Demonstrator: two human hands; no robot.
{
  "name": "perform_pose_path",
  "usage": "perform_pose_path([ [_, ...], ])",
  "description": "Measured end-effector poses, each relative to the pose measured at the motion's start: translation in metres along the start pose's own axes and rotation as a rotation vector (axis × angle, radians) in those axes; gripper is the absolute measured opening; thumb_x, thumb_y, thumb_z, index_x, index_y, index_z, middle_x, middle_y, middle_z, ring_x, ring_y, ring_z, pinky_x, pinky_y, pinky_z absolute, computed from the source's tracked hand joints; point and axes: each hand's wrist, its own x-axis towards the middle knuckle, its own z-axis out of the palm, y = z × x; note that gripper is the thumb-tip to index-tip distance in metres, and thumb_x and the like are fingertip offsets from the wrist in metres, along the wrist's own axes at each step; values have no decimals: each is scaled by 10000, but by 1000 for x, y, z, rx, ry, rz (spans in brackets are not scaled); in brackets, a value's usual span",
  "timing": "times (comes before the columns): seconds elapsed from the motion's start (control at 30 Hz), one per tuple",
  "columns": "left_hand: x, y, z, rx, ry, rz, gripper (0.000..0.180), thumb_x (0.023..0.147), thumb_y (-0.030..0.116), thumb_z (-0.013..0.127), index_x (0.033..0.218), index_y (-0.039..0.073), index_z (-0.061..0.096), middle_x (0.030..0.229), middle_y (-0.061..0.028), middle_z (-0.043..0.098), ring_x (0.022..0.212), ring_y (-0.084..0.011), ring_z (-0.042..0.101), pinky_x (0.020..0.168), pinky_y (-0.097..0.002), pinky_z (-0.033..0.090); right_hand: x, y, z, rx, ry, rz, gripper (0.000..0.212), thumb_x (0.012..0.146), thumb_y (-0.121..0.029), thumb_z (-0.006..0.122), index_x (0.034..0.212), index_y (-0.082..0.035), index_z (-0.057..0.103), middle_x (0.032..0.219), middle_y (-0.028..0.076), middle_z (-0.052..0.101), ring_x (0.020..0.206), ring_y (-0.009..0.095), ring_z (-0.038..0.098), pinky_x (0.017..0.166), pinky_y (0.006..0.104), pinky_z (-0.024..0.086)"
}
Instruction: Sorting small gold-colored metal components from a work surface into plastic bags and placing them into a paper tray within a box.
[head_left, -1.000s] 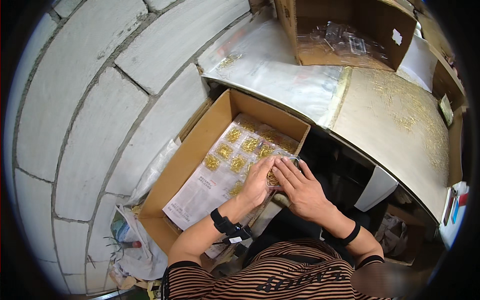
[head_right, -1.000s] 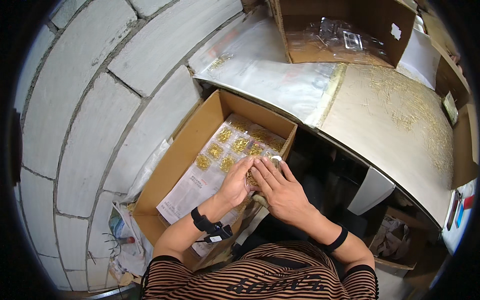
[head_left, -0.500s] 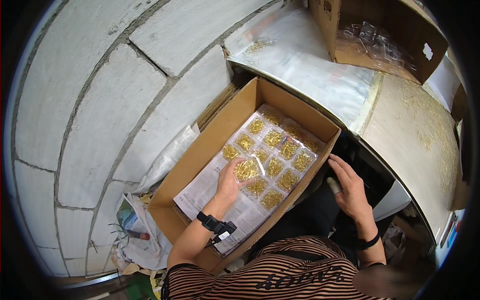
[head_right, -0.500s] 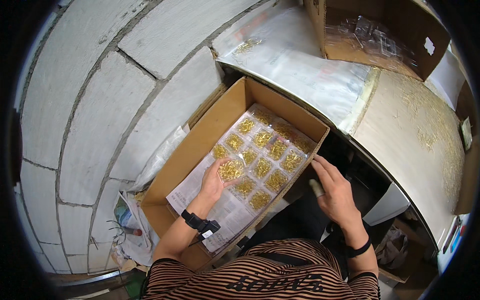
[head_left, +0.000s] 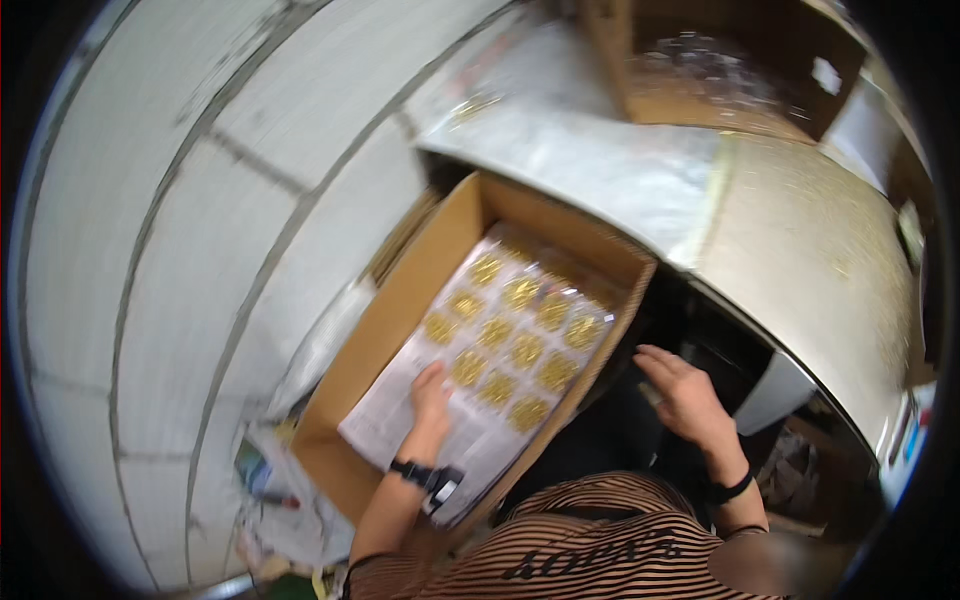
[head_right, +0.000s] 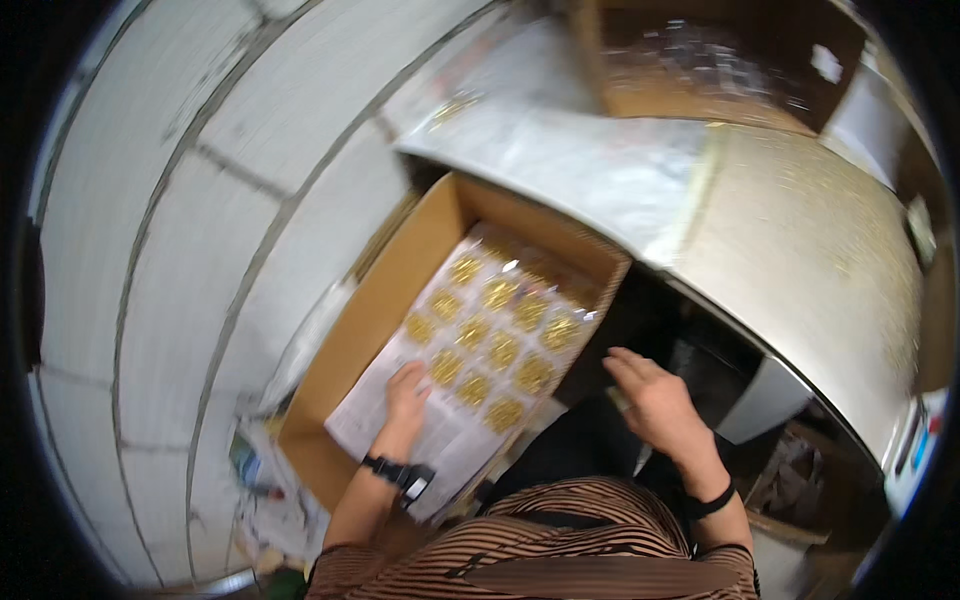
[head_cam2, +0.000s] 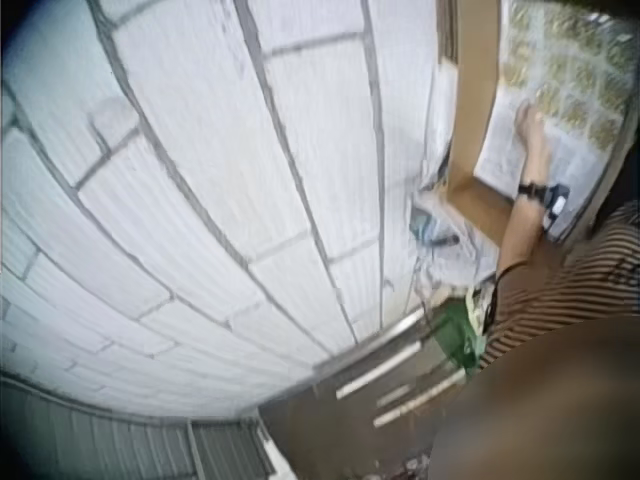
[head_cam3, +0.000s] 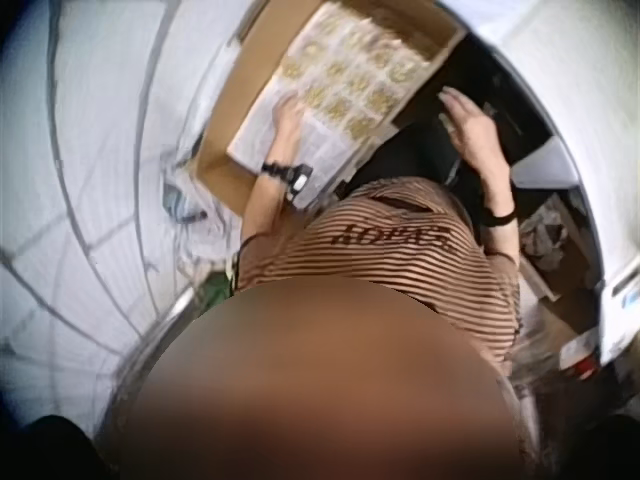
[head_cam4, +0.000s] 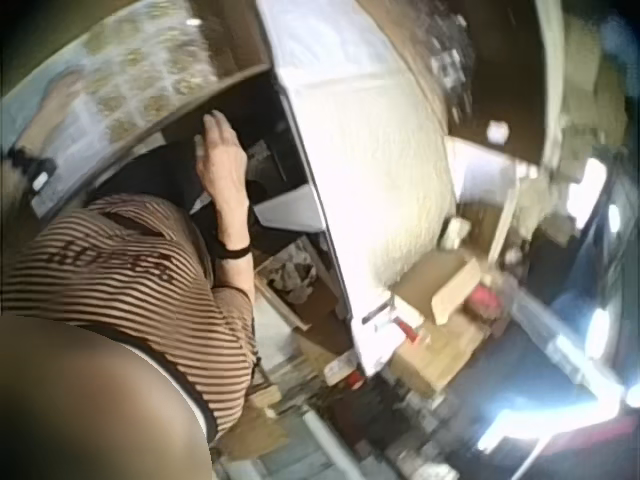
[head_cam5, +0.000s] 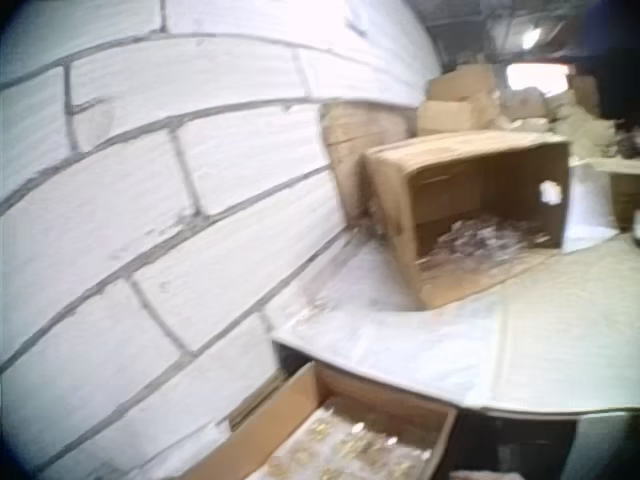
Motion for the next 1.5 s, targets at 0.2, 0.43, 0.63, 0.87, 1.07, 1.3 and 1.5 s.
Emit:
perform_pose_path([
  [0.2, -10, 21, -38, 342, 36, 144, 344, 830, 53, 551, 1171, 13, 567, 1152, -73, 562, 1076, -178, 503, 874, -358, 412, -1, 31, -53, -100, 23, -106, 346, 825, -128, 593, 1112, 60, 548, 1165, 233, 569, 1040, 343, 585, 833, 374, 520],
  [0.43, -39, 144, 113, 368, -348, 703, 208, 870, -24, 523, 1062, -50, 597, 1017, -90, 623, 967, -166, 587, 880, -270, 444, 63, 212, -190, -364, 188, 598, 424, 851, -322, 584, 1165, -36, 569, 1052, 214, 628, 976, 384, 594, 850, 446, 471],
  [0.63, 6, 194, 372, 700, -460, 1009, 273, 852, 205, 613, 987, -33, 613, 937, -195, 650, 922, -307, 629, 830, -352, 474, 119, 295, -204, -492, -71, 968, 743, 873, -564, 442, 1443, -117, 276, 1459, 217, 293, 1334, 420, 291, 1038, 542, 331],
  [0.87, 28, 198, 490, 1149, -270, 988, 262, 767, 208, 668, 768, -41, 586, 796, -201, 653, 706, -293, 651, 626, -389, 505, 42, 231, -151, -427, -183, 551, 691, 917, -460, 423, 1453, -75, 217, 1492, 279, 125, 1374, 470, 122, 1117, 489, 210],
  [1.07, -51, 168, 460, 380, -631, 554, 86, 781, -5, 552, 797, 4, 468, 748, -140, 628, 637, -213, 662, 420, -253, 497, -58, 212, -131, -364, -64, 345, 565, 943, -287, 433, 1433, -62, 266, 1490, 275, 139, 1386, 428, 134, 1130, 442, 197],
  [1.3, -164, 75, 328, 18, -869, 171, 448, 813, 46, 575, 1241, 25, 447, 842, -57, 579, 715, -222, 680, 494, -239, 532, -114, 205, -115, 297, 645, 409, 466, 923, -230, 508, 1332, -18, 435, 1455, 204, 319, 1383, 319, 246, 1130, 364, 192],
  [1.5, -165, -46, 249, 235, -948, -266, 342, 833, -36, 462, 1174, -15, 484, 1151, -204, 568, 980, -339, 641, 707, -398, 588, -59, 178, -103, -291, 603, 671, 520, 926, -262, 489, 1363, 0, 385, 1439, 260, 300, 1357, 391, 255, 1116, 437, 213],
])
